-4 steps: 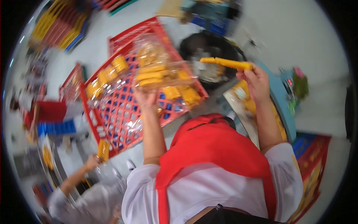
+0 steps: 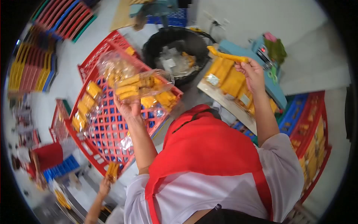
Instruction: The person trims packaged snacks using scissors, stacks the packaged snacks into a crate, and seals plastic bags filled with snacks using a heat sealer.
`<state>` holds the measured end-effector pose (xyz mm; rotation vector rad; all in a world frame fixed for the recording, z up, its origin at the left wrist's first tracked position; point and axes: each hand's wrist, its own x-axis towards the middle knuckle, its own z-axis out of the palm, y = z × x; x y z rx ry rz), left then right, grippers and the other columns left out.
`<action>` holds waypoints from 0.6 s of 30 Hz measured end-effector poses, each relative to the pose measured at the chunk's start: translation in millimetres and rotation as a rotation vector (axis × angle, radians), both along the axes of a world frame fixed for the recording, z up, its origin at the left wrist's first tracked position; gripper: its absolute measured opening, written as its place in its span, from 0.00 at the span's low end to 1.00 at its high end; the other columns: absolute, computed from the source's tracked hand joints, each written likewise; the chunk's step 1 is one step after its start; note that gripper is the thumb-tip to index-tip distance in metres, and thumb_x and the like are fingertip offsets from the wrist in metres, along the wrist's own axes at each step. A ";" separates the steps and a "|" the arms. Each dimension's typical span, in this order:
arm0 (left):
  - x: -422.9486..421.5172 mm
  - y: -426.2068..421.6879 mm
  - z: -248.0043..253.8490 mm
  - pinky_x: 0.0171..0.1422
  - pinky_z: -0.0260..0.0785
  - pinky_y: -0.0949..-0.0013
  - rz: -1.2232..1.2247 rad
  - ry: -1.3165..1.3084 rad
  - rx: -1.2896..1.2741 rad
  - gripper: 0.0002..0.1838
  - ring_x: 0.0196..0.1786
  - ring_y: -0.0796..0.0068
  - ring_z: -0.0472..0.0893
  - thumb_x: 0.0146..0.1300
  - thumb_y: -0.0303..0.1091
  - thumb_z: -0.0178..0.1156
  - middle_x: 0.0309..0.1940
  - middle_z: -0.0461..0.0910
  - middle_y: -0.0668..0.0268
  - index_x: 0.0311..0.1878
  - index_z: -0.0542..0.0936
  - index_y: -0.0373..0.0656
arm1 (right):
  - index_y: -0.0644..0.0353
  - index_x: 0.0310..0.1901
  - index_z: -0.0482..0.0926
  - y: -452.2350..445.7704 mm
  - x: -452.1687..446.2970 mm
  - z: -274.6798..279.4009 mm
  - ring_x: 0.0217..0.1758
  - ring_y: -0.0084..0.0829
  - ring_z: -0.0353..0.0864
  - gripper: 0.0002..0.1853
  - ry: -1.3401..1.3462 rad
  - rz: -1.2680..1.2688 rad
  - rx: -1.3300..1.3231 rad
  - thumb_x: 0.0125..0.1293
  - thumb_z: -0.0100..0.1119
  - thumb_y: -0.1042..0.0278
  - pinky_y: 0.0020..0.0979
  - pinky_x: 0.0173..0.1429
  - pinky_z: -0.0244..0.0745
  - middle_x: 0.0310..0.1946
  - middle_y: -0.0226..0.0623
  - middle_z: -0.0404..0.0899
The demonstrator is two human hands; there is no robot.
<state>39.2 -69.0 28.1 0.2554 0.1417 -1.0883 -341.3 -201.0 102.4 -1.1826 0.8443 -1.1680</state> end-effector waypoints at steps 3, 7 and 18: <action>-26.4 -28.1 9.4 0.59 0.55 0.49 -0.166 0.011 -0.013 0.23 0.55 0.60 0.66 0.53 0.42 0.54 0.52 0.69 0.62 0.51 0.69 0.44 | 0.67 0.42 0.70 19.0 -42.2 -41.6 0.35 0.24 0.75 0.11 0.104 -0.200 0.032 0.57 0.49 0.76 0.23 0.40 0.69 0.34 0.36 0.75; -66.9 -71.4 9.8 0.62 0.52 0.54 -0.308 -0.083 -0.041 0.20 0.56 0.64 0.66 0.53 0.42 0.54 0.50 0.70 0.64 0.49 0.70 0.45 | 0.66 0.42 0.69 49.0 -63.6 -75.2 0.34 0.22 0.74 0.11 0.112 -0.346 0.041 0.55 0.50 0.79 0.22 0.40 0.69 0.32 0.34 0.74; -124.5 -112.0 11.0 0.61 0.54 0.53 -0.415 -0.138 0.002 0.21 0.55 0.63 0.68 0.54 0.43 0.53 0.50 0.71 0.63 0.48 0.71 0.43 | 0.66 0.41 0.72 71.3 -90.4 -74.3 0.39 0.39 0.71 0.17 1.032 -0.389 -0.306 0.46 0.57 0.74 0.31 0.43 0.67 0.34 0.42 0.71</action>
